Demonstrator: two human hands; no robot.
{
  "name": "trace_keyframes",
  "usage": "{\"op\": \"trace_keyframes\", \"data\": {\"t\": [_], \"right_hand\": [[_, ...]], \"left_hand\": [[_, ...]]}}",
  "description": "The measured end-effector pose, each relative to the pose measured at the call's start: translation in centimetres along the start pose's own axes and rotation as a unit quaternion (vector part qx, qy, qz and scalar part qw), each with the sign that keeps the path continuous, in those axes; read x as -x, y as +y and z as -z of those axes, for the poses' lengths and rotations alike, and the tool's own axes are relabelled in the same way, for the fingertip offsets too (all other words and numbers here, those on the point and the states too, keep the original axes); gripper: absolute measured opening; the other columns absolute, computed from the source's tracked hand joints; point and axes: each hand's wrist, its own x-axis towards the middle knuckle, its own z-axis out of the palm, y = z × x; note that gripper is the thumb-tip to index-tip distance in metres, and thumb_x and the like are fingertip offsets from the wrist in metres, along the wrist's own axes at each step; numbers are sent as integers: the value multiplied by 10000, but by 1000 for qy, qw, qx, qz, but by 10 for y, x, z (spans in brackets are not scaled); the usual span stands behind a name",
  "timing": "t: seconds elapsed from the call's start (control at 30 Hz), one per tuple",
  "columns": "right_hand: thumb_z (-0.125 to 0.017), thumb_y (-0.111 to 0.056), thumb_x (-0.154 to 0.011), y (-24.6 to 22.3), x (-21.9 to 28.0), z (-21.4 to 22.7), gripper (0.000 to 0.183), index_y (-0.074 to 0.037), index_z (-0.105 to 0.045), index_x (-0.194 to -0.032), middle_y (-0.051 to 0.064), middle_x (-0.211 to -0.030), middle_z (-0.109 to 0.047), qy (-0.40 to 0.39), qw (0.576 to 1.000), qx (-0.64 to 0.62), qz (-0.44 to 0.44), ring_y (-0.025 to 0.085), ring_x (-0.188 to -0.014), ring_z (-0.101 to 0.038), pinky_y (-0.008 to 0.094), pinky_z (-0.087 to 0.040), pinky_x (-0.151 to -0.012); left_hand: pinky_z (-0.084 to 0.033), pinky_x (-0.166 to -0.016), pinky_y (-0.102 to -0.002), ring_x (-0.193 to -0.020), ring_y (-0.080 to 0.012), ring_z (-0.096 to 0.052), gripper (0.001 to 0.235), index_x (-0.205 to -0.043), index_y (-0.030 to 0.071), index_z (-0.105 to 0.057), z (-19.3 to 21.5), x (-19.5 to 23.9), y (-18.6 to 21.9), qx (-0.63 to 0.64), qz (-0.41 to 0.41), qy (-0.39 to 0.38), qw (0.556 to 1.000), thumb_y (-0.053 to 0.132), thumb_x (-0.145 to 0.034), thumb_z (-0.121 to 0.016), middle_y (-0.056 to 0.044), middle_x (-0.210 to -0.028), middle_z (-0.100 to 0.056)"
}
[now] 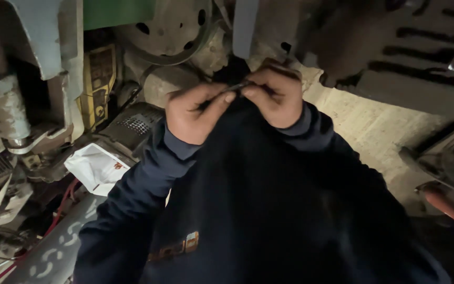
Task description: Grinding a small metal horseshoe-shaped part on a bench grinder.
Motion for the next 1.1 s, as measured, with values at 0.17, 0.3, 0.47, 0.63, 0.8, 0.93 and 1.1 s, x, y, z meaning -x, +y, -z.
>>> {"op": "trace_keyframes", "data": {"t": [0.17, 0.3, 0.47, 0.63, 0.8, 0.93, 1.1], "right_hand": [[-772, -226, -1032, -49, 1, 14, 201, -36, -718, -994, 89, -846, -636, -61, 988, 130, 56, 247, -726, -592, 386, -467, -660], [-784, -170, -1020, -71, 4, 25, 129, -45, -754, -1022, 96, -862, -675, -124, 969, 185, 109, 266, -721, -597, 402, -489, -665], [-792, -168, -1019, -98, 8, 27, 120, -52, -762, -1035, 99, -896, -699, -127, 968, 201, 82, 253, -771, -642, 365, -515, -648], [-804, -172, -996, -102, 11, 27, 138, -45, -752, -988, 99, -878, -688, -134, 969, 207, 27, 250, -779, -675, 365, -527, -667], [-786, -165, -1012, -99, 15, 21, 129, -41, -754, -1030, 90, -881, -713, -131, 974, 179, -45, 231, -758, -697, 326, -527, -659], [-796, -181, -1002, -98, 16, 15, 150, -37, -753, -997, 91, -839, -707, -116, 974, 166, -103, 195, -725, -697, 307, -518, -628], [-590, -274, -1112, -73, 34, 20, 297, -19, -723, -1038, 38, -791, -693, -130, 949, -38, -286, 106, -659, -631, 249, -506, -606]], "left_hand": [[-588, -704, -289, -805, -197, -781, 159, -1093, 19, -762, 7, 14, 5, 21, -68, -48, 996, 100, -962, -801, -122, -933, -774], [-608, -719, -296, -835, -216, -788, 169, -1110, 16, -749, 5, 30, 2, 37, -118, -47, 991, 85, -965, -801, -128, -970, -771], [-615, -732, -299, -840, -208, -782, 147, -1101, 24, -741, -3, 36, -9, 99, -154, -57, 981, 97, -986, -797, -116, -963, -770], [-569, -658, -275, -763, -152, -753, 138, -1089, 13, -742, -9, 35, -24, 150, -145, -77, 975, 109, -997, -776, -102, -897, -764], [-581, -738, -255, -832, -110, -731, 125, -1099, -11, -729, -4, 33, -21, 237, -45, -136, 961, 108, -1061, -724, -70, -931, -775], [-600, -722, -249, -811, -113, -738, 130, -1072, -19, -723, -13, 38, -36, 285, 21, -137, 948, 110, -1059, -712, -78, -910, -769], [-615, -661, -248, -745, -119, -744, 141, -1050, -25, -718, -17, 35, -45, 319, 90, -117, 936, 114, -1044, -689, -108, -887, -775]]}}
